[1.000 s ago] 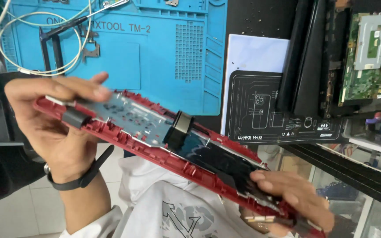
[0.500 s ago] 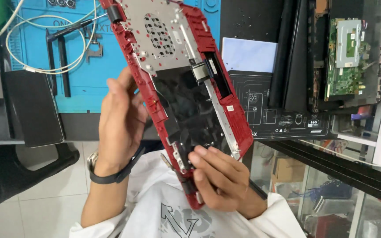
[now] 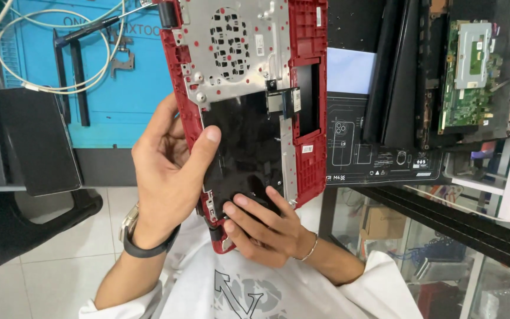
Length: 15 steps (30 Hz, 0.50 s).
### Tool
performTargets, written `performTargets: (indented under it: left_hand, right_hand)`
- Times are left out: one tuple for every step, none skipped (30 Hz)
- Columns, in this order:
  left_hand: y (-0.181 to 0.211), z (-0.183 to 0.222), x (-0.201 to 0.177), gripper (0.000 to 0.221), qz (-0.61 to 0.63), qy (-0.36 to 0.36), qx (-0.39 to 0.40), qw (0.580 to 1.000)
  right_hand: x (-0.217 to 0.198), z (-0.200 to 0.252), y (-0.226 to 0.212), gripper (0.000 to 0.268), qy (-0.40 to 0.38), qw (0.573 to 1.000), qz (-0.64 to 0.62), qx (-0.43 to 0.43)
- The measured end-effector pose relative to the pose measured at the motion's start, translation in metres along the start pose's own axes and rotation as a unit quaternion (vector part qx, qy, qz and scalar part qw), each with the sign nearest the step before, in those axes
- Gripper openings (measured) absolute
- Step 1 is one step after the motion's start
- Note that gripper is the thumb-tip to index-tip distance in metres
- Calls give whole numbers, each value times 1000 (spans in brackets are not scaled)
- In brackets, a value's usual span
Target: Disassembling an Acer laptop to remove the motherboard and other internal components.
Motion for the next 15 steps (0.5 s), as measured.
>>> performTargets:
  left_hand:
    - [1, -1, 2, 49, 4, -7, 8, 1000]
    - [2, -2, 4, 50, 8, -13, 15, 1000]
    - [0, -3, 4, 50, 8, -15, 14, 1000]
    - [-2, -4, 1, 48, -23, 3, 11, 1000]
    - [-4, -4, -3, 46, -53, 22, 7, 998]
    - [-8, -5, -4, 46, -53, 21, 6, 998]
    - [-10, -5, -4, 47, -25, 19, 12, 999]
    - [-13, -5, -5, 48, 3, 17, 19, 1000]
    - [-11, -7, -7, 48, 3, 17, 17, 1000]
    - [-11, -10, -7, 48, 13, 11, 10, 1000]
    - [-10, -13, -8, 49, 23, 4, 3, 1000]
    - [-8, -15, -12, 49, 23, 4, 3, 1000]
    - [-7, -17, -12, 47, 7, -11, 3, 1000]
    - [-5, -19, -13, 45, -8, -26, 4, 1000]
    - [-1, -21, -17, 45, -8, -27, 3, 1000]
  right_hand:
    - [1, 1, 0, 13, 7, 1000, 7, -5]
    - [2, 2, 0, 12, 15, 1000, 14, -10]
    - [5, 2, -1, 12, 14, 1000, 15, -9]
    - [7, 2, 1, 11, 22, 1000, 19, 1]
    - [8, 3, 2, 10, 30, 999, 22, 10]
    - [11, 2, 2, 10, 30, 999, 22, 11]
    - [14, 2, 2, 12, 27, 999, 23, 19]
    - [17, 2, 3, 14, 24, 999, 25, 26]
    - [16, -2, 1, 14, 24, 999, 24, 27]
    - [22, -6, 2, 20, -11, 999, 34, 41]
    - [28, -9, 3, 25, -44, 996, 45, 55]
    - [20, -12, 3, 25, -44, 996, 45, 56]
    - [19, -14, 4, 33, -71, 995, 12, 68]
    - [17, -16, 5, 42, -98, 992, -21, 80]
    - [7, -13, 8, 42, -97, 992, -21, 81]
Point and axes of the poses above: each hand's wrist, its own z-axis away from the middle knuckle, its own x-axis out of the palm, y = z × x, the point moved 10 cm from there along -z, towards the middle knuckle, and after that the axes turned 1 degree about -z, right-handed, at the moved point
